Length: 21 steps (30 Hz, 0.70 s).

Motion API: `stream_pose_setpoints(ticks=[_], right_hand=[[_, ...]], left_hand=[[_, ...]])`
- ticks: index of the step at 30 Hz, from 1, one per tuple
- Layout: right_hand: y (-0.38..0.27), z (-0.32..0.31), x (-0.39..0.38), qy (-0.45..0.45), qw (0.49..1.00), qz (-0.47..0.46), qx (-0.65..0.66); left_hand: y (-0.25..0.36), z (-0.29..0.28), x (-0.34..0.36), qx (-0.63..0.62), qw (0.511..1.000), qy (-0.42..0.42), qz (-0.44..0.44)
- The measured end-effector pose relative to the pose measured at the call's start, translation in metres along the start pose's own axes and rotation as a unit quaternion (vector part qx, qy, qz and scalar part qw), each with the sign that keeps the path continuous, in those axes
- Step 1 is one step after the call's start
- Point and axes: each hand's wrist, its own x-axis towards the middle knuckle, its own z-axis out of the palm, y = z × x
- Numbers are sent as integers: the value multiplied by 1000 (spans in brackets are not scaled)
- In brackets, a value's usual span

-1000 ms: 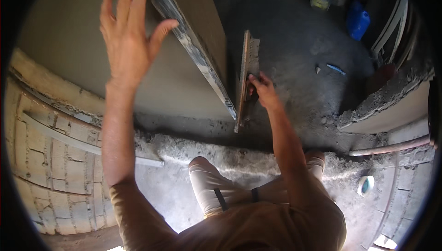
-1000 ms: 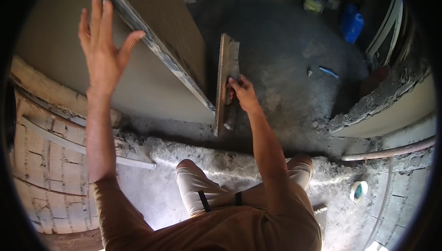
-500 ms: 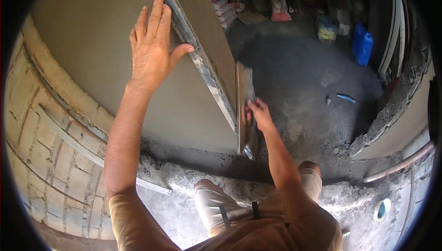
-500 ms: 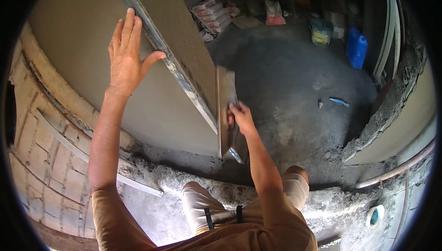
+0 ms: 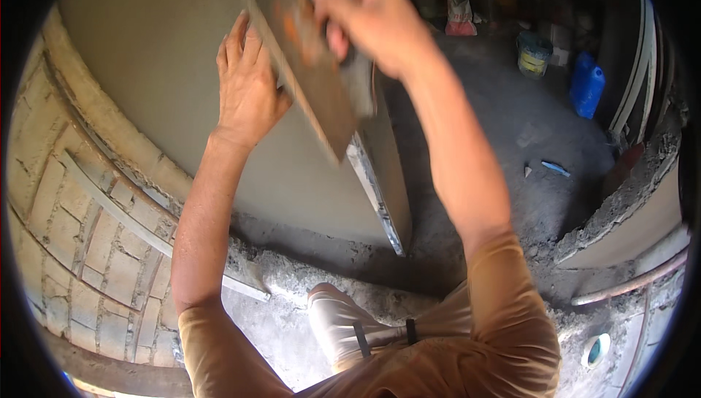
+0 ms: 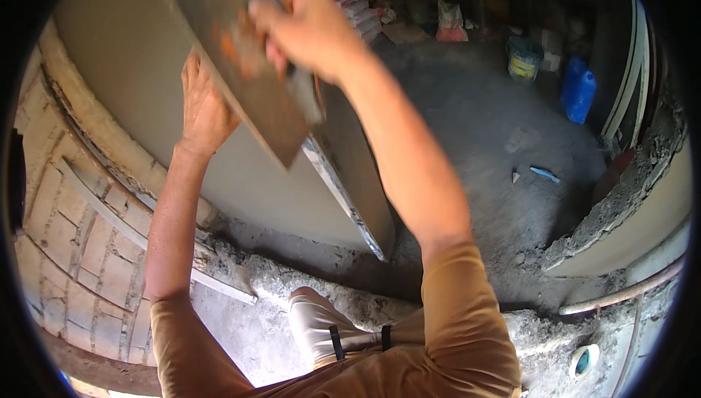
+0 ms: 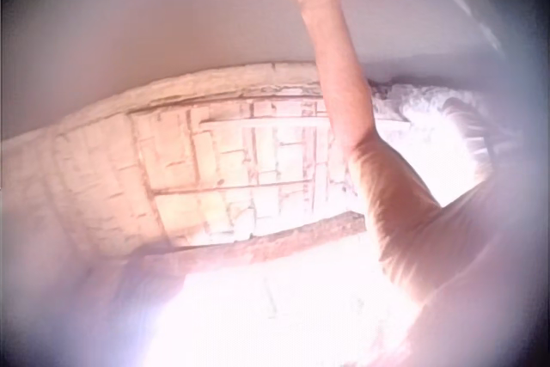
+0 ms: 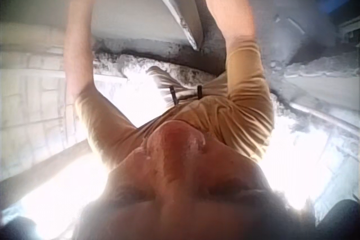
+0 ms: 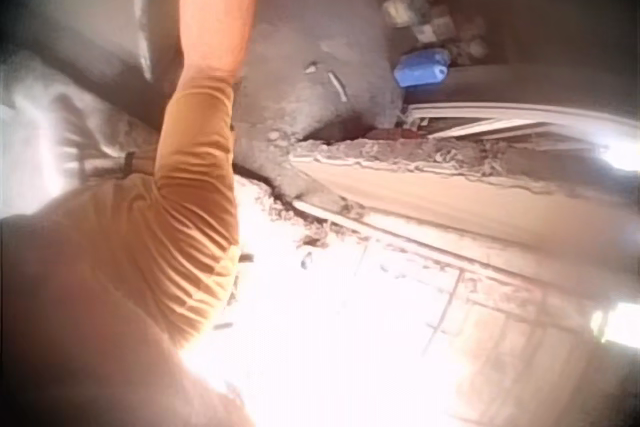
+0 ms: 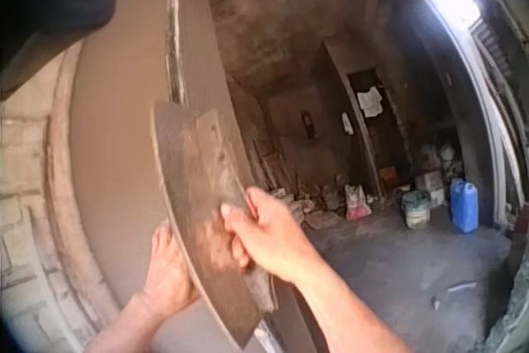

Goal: The person scrapes excess mortar from a hawk with a trowel, then aligns a straightedge along a wall corner and smooths the plastered edge using a wooden float.

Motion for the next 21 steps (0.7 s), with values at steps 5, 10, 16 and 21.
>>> stream_pose_setpoints(ticks=[5,10,16,21], right_hand=[[75,4,-172,9,988,150,21],[90,-43,-184,98,987,121,-27],[1,-100,68,66,978,-83,-179],[-66,-71,191,9,960,-143,-242]], left_hand=[[8,-10,8,33,999,31,11],[20,-23,4,59,998,-6,-24],[40,-29,11,81,995,-27,-49],[38,-25,9,66,997,-4,-44]])
